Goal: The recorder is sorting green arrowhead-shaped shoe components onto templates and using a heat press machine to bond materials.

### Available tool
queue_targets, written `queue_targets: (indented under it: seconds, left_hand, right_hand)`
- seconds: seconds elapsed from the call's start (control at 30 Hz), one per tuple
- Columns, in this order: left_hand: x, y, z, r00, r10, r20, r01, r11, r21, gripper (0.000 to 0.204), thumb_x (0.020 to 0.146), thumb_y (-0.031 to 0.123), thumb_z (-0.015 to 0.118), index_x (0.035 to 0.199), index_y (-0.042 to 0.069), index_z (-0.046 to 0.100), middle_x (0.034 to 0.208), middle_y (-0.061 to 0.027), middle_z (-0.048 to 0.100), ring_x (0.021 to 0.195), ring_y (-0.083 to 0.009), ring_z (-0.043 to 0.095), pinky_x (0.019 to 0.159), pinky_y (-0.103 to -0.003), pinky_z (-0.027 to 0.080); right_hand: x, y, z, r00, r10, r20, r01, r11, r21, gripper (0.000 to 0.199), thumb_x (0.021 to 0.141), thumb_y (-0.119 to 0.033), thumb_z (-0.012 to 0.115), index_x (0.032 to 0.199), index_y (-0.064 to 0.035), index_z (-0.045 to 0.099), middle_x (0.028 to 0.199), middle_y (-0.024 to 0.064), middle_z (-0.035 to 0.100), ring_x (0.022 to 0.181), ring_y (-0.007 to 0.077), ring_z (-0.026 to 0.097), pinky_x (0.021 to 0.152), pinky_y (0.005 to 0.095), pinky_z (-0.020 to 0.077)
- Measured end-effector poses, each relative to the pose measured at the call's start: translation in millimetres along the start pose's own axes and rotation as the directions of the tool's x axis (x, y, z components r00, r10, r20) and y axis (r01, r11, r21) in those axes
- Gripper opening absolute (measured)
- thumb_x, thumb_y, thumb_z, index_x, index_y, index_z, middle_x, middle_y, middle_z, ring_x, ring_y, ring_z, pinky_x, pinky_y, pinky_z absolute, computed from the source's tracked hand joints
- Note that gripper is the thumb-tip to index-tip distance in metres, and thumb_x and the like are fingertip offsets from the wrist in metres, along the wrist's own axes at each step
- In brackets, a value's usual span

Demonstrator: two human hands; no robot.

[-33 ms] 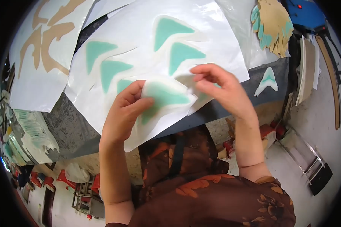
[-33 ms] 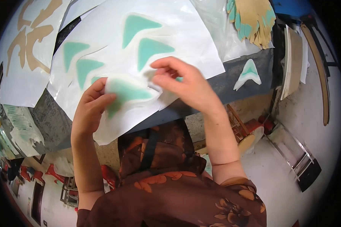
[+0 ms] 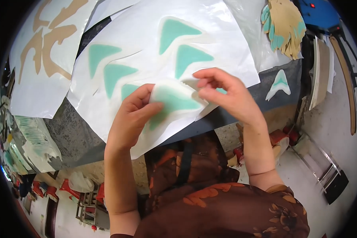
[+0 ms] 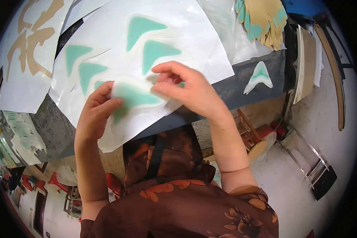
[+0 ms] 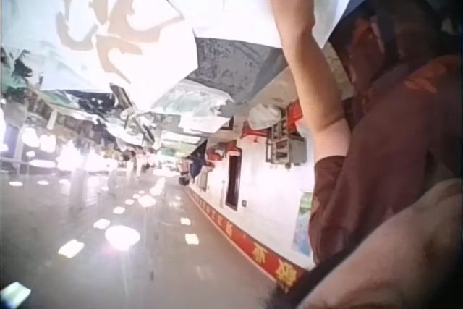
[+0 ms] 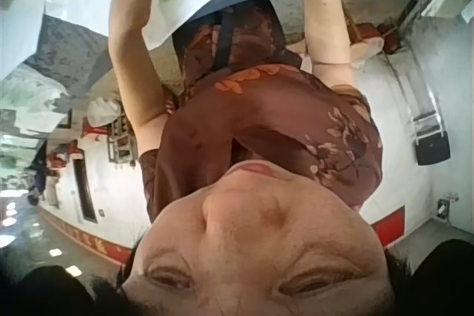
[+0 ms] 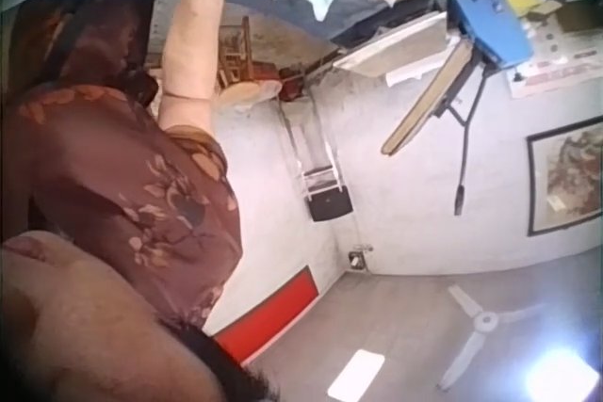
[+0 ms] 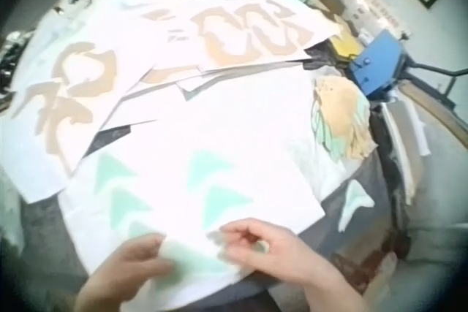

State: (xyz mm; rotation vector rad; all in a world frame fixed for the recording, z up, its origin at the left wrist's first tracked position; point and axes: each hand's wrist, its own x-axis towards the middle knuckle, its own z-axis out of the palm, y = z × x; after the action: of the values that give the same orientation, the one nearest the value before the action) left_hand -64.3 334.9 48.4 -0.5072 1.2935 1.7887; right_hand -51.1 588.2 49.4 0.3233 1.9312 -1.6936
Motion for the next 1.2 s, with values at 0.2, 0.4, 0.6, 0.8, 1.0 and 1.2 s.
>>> queue_targets:
  seconds: [0.2,0.4,0.6,0.8,1.0,1.2]
  left_hand:
    - [7,4,32,0.999,-0.020,0.038,0.016,0.996,0.086,0.044,0.083,0.000,0.065,0.127,0.001,0.055,0.107,-0.0050,0.066,0.094,-0.0104,0.061,0.084,-0.025,0.048]
    - [20,-8,48,0.999,0.029,-0.034,-0.020,0.970,0.242,0.048,0.079,-0.001,0.070,0.124,0.001,0.055,0.103,-0.0035,0.065,0.091,-0.0112,0.061,0.080,-0.025,0.050]
    - [20,-17,59,0.979,0.168,-0.112,-0.094,0.869,0.485,0.041,0.080,0.001,0.069,0.120,0.003,0.057,0.101,-0.0023,0.065,0.089,-0.0101,0.060,0.078,-0.025,0.049]
    - [20,-30,68,0.836,0.546,-0.057,-0.283,0.518,0.807,0.040,0.079,-0.001,0.064,0.118,0.007,0.059,0.095,-0.0095,0.064,0.081,-0.0225,0.062,0.072,-0.034,0.050]
    - [6,-48,88,0.655,0.691,0.306,-0.436,0.014,0.900,0.048,0.076,0.003,0.066,0.123,0.010,0.059,0.095,-0.0064,0.055,0.084,-0.0267,0.056,0.072,-0.038,0.047]
    - [-16,-53,90,0.754,0.610,0.244,-0.464,0.232,0.855,0.049,0.074,0.009,0.073,0.122,0.008,0.061,0.109,-0.0104,0.057,0.096,-0.0300,0.056,0.081,-0.039,0.047]
  right_hand:
    - [-3,12,7,0.993,0.117,0.013,-0.117,0.969,0.218,0.014,0.087,-0.008,0.070,0.099,-0.0026,0.065,0.087,-0.0041,0.060,0.080,0.0039,0.053,0.073,0.0187,0.0430]
    - [-10,26,8,0.980,0.125,-0.155,-0.067,0.940,0.334,0.010,0.088,-0.010,0.069,0.091,-0.0025,0.063,0.080,-0.0063,0.057,0.074,0.0015,0.049,0.066,0.0173,0.0416]
    - [-15,38,7,0.940,-0.181,-0.290,0.155,0.982,-0.111,0.011,0.084,-0.009,0.069,0.091,-0.0032,0.062,0.081,0.0010,0.060,0.074,0.0111,0.054,0.069,0.0250,0.0448]
    - [-28,35,7,0.897,-0.184,-0.402,0.105,0.972,-0.210,0.015,0.087,-0.015,0.067,0.096,-0.0034,0.062,0.089,0.0027,0.062,0.084,0.0122,0.057,0.074,0.0267,0.0459]
    - [-48,16,7,0.972,0.219,0.085,-0.203,0.601,0.773,0.050,0.095,-0.019,0.059,0.139,-0.0027,0.042,0.124,0.0059,0.055,0.111,0.0114,0.053,0.094,0.0268,0.0433]
    - [-39,22,5,0.965,0.263,0.004,-0.210,0.762,0.612,0.043,0.091,-0.012,0.062,0.130,0.0019,0.051,0.117,0.0036,0.059,0.106,0.0108,0.055,0.093,0.0267,0.0435]
